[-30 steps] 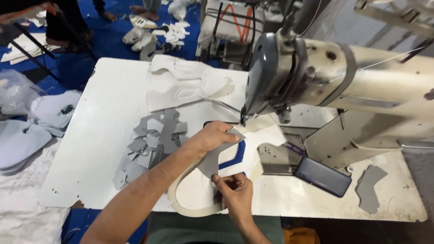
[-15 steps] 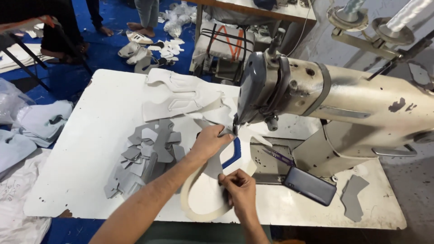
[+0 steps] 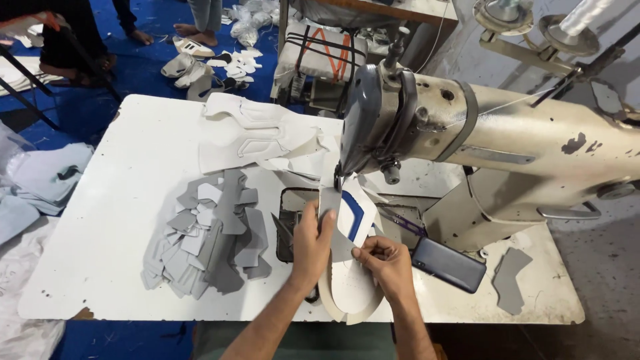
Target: The person sews white and blue shoe parts together using a sewing machine, then uses scissors to cut the thread. They repeat this process with multiple shoe parts, stacking the finished pieces on the table.
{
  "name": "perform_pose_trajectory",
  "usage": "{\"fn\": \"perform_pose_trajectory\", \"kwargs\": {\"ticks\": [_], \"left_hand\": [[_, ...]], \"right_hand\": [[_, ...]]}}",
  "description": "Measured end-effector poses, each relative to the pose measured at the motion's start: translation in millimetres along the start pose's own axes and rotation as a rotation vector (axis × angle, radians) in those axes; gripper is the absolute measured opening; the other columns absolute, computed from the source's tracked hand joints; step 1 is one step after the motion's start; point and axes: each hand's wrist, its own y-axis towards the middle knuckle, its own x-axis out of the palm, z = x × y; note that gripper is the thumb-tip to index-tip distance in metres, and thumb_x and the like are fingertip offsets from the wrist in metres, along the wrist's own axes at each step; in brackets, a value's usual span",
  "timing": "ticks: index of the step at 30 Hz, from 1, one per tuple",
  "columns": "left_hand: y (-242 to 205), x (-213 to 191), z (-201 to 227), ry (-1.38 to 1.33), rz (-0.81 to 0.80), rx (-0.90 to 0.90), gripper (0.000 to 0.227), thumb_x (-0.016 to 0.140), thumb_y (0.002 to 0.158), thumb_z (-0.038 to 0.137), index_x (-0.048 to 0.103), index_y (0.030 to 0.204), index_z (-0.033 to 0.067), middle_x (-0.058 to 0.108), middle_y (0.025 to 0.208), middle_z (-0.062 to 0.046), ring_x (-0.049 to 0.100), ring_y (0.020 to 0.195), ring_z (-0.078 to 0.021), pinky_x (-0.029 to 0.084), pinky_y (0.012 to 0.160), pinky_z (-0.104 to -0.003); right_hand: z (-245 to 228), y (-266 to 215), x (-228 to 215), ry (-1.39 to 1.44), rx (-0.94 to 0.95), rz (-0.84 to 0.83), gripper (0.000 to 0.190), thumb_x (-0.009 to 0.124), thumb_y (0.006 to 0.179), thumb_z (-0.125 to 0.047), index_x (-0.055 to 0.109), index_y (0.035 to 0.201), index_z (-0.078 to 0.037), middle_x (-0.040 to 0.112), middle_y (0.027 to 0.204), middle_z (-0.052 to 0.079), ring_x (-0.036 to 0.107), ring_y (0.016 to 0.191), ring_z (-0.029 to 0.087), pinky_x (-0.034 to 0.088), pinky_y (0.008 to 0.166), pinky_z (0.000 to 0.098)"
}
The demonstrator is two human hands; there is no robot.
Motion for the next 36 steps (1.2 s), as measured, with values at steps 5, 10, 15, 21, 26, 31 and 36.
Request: {"fn": "perform_pose_trajectory", "kwargs": {"ticks": [5,10,15,21,26,31,36], "left_hand": [[-21,3,-14,-0.167,-0.017,0.013,0.036,0.055,0.106,0.024,0.056,0.130,-0.0027,0.073,0.091,-0.006,0.064,0.079,-0.0066,0.053,0.068,-0.026],[-8,9,-17,-0.257,-0.040,-0.047,0.039,0.055,0.106,0.025,0.057,0.134,-0.0031,0.072,0.090,-0.006,0.063,0.078,-0.0064,0.052,0.067,-0.025],[9,14,-5,-0.176,-0.009,-0.117,0.040,0.056,0.105,0.024,0.059,0.134,-0.0034,0.068,0.078,-0.007,0.055,0.066,-0.0098,0.045,0.057,-0.030],[22,22,5,0.000,0.068,-0.032,0.040,0.057,0.104,0.026,0.062,0.128,-0.0057,0.066,0.069,-0.014,0.060,0.059,-0.0155,0.048,0.057,-0.034],[29,32,-1,0.251,0.188,0.054,0.040,0.055,0.103,0.021,0.058,0.130,-0.0083,0.065,0.064,-0.016,0.066,0.057,-0.0302,0.047,0.055,-0.041],[28,35,-12,0.281,0.150,-0.016,0.042,0.050,0.103,0.024,0.057,0.132,-0.0054,0.062,0.057,-0.015,0.064,0.050,-0.0283,0.045,0.051,-0.043],[18,27,-58,0.156,0.221,0.228,0.041,0.048,0.113,0.032,0.062,0.127,-0.0035,0.067,0.078,-0.014,0.066,0.068,-0.0254,0.048,0.059,-0.039]], "right_hand": [[7,9,-6,0.042,-0.069,-0.012,0.014,0.086,0.080,-0.004,0.076,0.085,0.005,0.069,0.067,0.003,0.055,0.052,0.004,0.038,0.044,0.0211],[-14,12,-3,0.020,-0.040,0.018,0.012,0.085,0.078,-0.003,0.076,0.085,0.003,0.070,0.066,0.003,0.055,0.051,0.005,0.037,0.043,0.0215],[-18,27,-4,0.046,-0.055,0.017,0.013,0.084,0.080,-0.004,0.076,0.086,0.003,0.070,0.066,0.002,0.055,0.053,0.005,0.038,0.044,0.0206],[-30,40,-6,0.013,-0.078,0.003,0.016,0.084,0.082,-0.006,0.074,0.089,0.004,0.069,0.071,0.002,0.055,0.057,0.004,0.039,0.049,0.0204],[-2,8,-14,0.074,-0.538,0.521,0.021,0.065,0.102,-0.006,0.061,0.121,0.003,0.062,0.104,0.007,0.056,0.084,0.008,0.046,0.070,0.0215],[146,-47,24,0.115,-0.489,0.507,0.033,0.057,0.102,0.000,0.041,0.130,0.002,0.056,0.107,0.012,0.057,0.095,0.020,0.050,0.087,0.0347],[106,-61,77,-0.376,-0.470,-0.031,0.046,0.062,0.087,0.000,0.051,0.132,0.006,0.060,0.117,0.023,0.067,0.103,0.034,0.056,0.088,0.0427]]}}
